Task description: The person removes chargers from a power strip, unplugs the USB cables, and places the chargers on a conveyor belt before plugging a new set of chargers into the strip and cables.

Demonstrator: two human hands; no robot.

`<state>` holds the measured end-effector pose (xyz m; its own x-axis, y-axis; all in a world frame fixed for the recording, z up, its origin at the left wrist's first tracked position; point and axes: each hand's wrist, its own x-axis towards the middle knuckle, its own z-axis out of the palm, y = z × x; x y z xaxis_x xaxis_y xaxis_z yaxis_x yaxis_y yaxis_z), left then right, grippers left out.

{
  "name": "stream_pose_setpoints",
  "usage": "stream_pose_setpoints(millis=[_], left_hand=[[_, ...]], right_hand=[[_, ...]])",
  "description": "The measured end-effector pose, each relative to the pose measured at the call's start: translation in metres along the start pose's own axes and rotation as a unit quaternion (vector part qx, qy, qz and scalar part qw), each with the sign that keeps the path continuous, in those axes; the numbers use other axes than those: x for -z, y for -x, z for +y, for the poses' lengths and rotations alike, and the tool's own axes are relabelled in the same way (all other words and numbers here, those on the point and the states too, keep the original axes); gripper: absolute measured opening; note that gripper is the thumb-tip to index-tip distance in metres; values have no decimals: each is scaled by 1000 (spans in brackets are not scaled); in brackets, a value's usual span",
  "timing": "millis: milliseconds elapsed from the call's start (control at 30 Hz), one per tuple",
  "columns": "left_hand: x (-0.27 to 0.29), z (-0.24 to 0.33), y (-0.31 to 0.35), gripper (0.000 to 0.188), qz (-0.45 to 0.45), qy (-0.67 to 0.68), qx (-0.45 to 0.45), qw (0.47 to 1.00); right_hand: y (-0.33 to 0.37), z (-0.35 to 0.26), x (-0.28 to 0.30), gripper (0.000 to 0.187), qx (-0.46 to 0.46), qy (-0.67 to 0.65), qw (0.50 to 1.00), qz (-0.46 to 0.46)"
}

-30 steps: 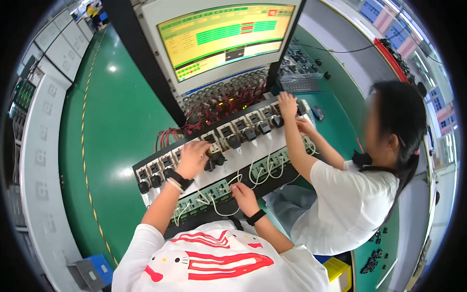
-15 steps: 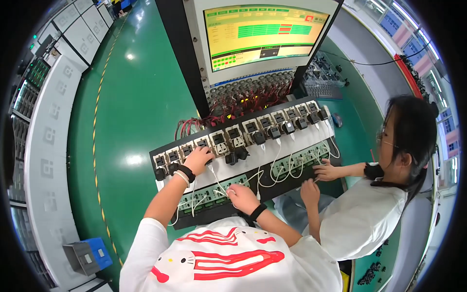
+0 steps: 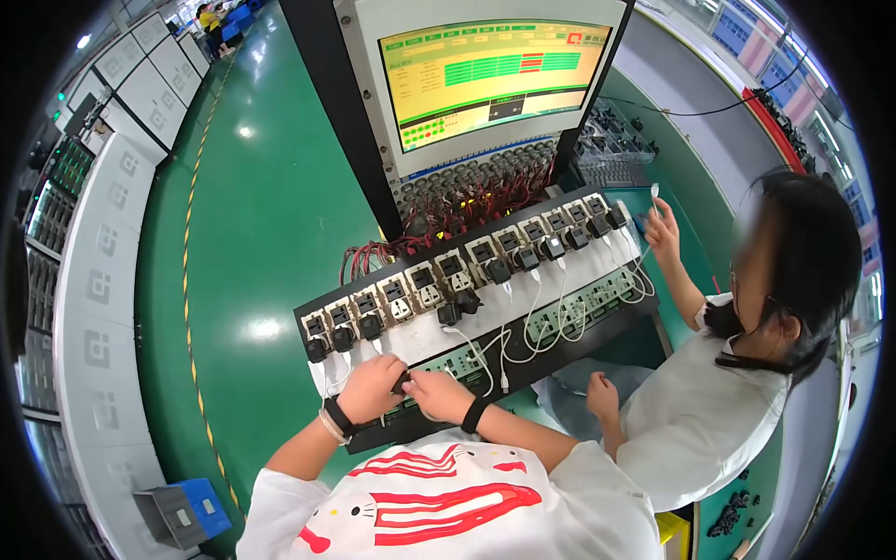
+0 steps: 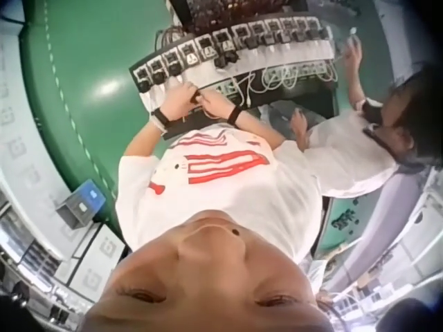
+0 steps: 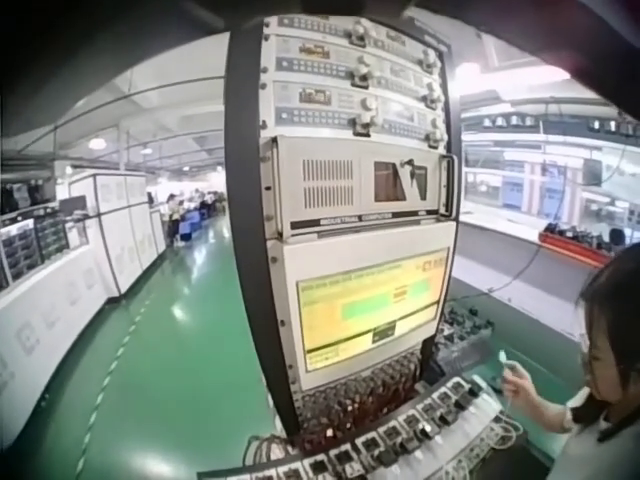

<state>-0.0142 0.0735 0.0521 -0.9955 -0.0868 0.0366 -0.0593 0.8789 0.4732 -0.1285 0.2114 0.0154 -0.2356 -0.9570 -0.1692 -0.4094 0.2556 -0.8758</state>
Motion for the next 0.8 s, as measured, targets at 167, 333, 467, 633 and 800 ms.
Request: stream_pose_setpoints(millis=[167,333,467,633,800], left_hand=[[12,15,22,26,-167,42,33,984],[37,37,27,21,-139,42,64,987],[69,37,38,22,-183,-24,40,982],[107,-34,80,25,-143,-137,193,961],[66,-47,28,30,-61,-28,169,983]], right_hand=[[20,-17,-22,25,26,20,997,-63],[28,-29,-14,20,51,-76,994,-57],[35,-19,-8,22,42,-125,991,38],[63,70,27,22,-93,-174,922,334],[60,75,21,21,-143,-189,933,270]])
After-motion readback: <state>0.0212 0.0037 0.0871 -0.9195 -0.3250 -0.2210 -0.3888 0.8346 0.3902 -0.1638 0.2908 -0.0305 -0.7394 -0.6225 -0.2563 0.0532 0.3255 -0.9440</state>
